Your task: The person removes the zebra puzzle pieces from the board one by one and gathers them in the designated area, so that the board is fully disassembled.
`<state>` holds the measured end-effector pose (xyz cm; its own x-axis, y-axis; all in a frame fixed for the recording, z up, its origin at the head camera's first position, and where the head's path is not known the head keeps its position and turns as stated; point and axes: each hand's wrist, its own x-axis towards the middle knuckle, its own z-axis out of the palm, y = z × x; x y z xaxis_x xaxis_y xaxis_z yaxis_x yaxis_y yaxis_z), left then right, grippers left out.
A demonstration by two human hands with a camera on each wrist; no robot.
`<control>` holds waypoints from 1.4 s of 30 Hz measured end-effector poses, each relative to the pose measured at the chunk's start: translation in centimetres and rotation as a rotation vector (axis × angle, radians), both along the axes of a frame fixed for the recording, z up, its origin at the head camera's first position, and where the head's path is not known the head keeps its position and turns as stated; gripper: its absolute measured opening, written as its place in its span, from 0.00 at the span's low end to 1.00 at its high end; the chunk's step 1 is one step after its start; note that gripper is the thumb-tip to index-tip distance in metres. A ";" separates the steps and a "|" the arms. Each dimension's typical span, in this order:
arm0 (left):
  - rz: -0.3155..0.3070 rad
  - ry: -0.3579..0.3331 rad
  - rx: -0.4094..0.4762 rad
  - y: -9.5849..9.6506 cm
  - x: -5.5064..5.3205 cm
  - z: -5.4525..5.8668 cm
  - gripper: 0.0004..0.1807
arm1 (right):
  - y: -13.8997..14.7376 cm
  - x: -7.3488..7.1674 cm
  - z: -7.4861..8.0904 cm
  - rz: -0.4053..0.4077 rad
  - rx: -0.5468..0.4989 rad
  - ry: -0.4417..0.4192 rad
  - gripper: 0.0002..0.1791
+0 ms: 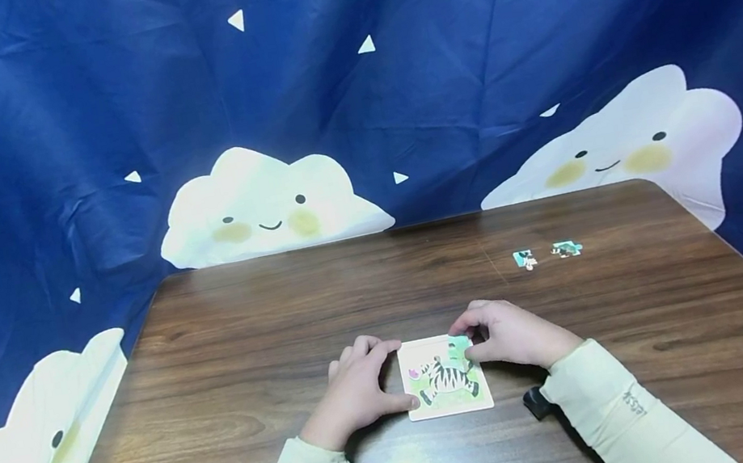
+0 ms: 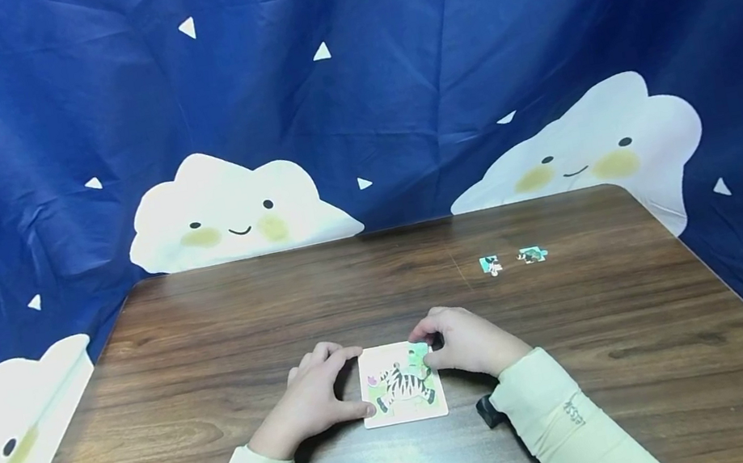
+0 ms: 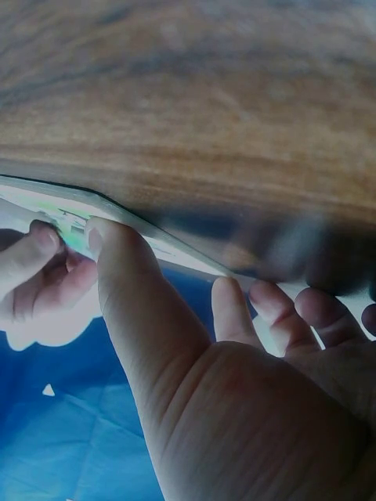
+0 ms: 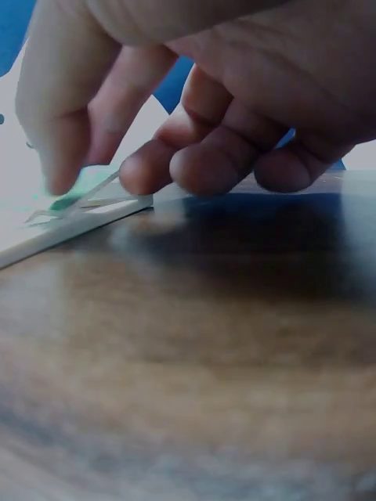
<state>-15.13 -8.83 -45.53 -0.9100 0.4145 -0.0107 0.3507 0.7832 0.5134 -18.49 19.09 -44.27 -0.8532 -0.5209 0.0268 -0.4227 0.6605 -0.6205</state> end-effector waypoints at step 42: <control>-0.005 0.013 -0.026 0.1 0.3 0.4 0.46 | 1.4 -0.4 0.5 -0.105 0.033 0.121 0.15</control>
<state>-14.83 -8.70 -45.08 -0.9078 0.4192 -0.0100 0.3614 0.7942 0.4885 -18.91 20.45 -43.78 -0.8944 -0.4315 0.1175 -0.4210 0.7238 -0.5466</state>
